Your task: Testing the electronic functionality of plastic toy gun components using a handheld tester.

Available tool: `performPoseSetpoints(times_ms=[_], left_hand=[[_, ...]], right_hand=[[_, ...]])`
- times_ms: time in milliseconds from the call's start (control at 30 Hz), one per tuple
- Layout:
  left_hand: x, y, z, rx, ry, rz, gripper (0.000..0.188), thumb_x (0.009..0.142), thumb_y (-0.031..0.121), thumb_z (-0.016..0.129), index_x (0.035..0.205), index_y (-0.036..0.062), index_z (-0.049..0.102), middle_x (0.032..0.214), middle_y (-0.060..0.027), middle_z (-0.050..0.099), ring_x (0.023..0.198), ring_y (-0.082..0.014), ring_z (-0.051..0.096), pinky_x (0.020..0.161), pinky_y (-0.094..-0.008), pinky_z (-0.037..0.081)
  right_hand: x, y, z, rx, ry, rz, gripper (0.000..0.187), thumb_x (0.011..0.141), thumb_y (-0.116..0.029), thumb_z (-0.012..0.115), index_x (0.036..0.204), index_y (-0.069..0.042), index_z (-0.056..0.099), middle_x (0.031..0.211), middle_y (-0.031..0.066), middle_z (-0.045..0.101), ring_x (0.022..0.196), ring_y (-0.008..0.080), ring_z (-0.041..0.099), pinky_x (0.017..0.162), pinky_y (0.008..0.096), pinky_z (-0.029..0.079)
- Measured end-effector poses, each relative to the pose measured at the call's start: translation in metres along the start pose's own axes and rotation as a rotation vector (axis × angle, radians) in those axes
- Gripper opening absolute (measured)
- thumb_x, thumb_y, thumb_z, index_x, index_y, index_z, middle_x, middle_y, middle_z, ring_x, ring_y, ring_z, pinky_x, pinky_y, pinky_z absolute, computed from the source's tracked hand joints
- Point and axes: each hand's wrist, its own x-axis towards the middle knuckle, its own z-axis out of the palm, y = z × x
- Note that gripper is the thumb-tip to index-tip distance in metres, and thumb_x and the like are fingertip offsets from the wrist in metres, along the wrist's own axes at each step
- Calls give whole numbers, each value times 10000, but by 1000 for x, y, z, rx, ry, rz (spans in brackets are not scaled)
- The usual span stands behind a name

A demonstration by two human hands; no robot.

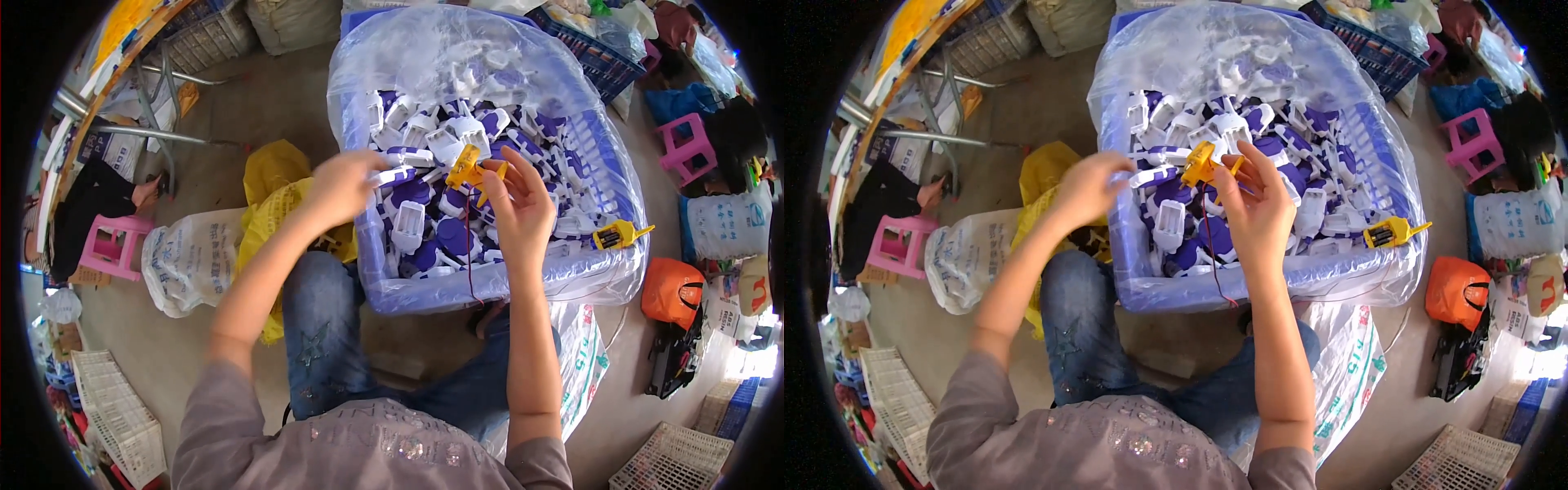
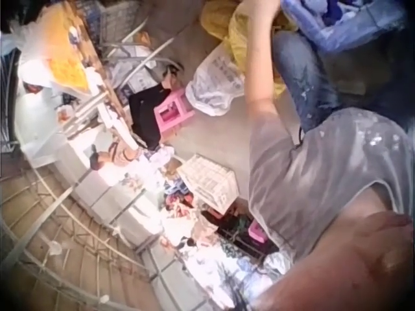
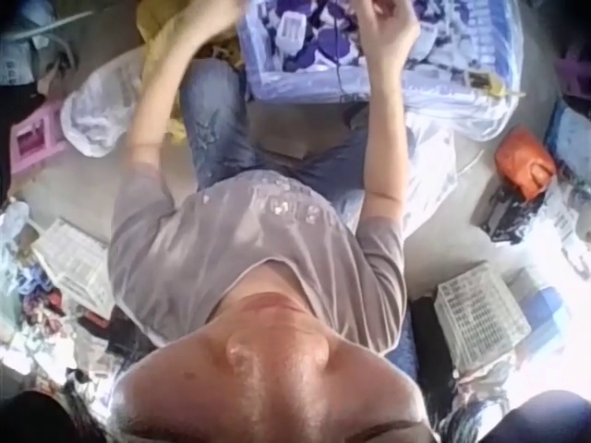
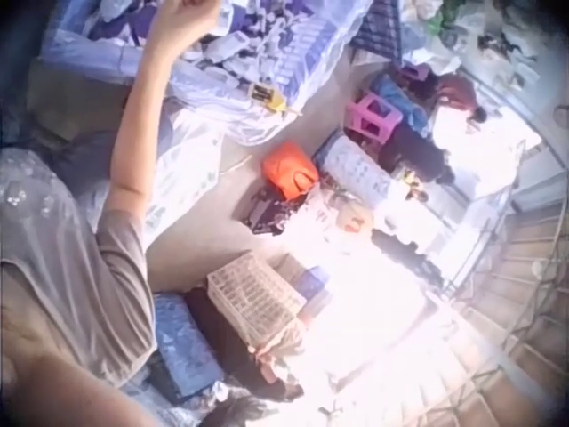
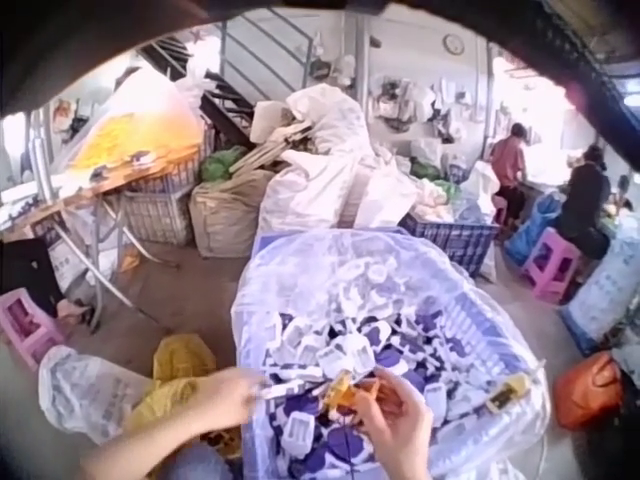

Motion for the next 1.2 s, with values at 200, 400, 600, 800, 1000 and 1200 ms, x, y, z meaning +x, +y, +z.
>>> performPoseSetpoints(times_ms=[200, 400, 600, 800, 1000, 1200], left_hand=[[12, -23, 142, 489, -597, 724, 174, 727, 173, 557, 887, 137, 616, 908, -18, 580, 929, -184, 543, 749, -390, 383], [28, -5, 157, 778, -793, 662, 91, 712, 204, 600, 692, 153, 673, 755, -28, 643, 739, -190, 624, 703, -361, 402], [42, -8, 53, 88, -410, 121, 276, 772, 119, 565, 1024, 12, 524, 807, -171, 613, 798, -310, 609, 647, -393, 463], [13, 69, -24, -1839, -249, -531, 272, 793, 30, 571, 1045, -1, 474, 1030, -136, 545, 971, -304, 576, 776, -485, 515], [-1, 104, -13, -1901, -756, -370, 556, 797, 62, 613, 1286, 17, 353, 1119, -143, 531, 1020, -253, 559, 814, -481, 510], [3, 87, 6, -1883, -800, -427, 439, 891, 156, 520, 1275, -14, 389, 1091, -158, 567, 984, -267, 598, 704, -375, 557]], right_hand=[[12, 10, 3, 233, 145, 248, 385, 899, -239, 530, 1218, -26, 494, 967, 57, 607, 816, 117, 606, 568, 265, 549], [22, 39, -30, 790, 264, 449, 311, 873, -142, 503, 1141, 16, 510, 1096, 134, 570, 951, 228, 596, 785, 368, 530], [21, 30, -33, 994, 341, 392, 373, 917, -199, 363, 1198, 36, 433, 1127, 185, 547, 986, 294, 579, 821, 382, 519], [9, 23, -27, 794, 238, 417, 359, 932, -282, 312, 1124, -24, 473, 1027, 164, 574, 900, 274, 597, 723, 352, 527], [9, 9, -18, 796, 91, 364, 261, 871, -346, 516, 1009, -125, 515, 848, 61, 579, 708, 175, 591, 535, 236, 482], [16, 24, -32, 797, 392, 418, 264, 903, -292, 432, 1012, -72, 531, 796, 51, 587, 636, 162, 550, 484, 211, 448]])
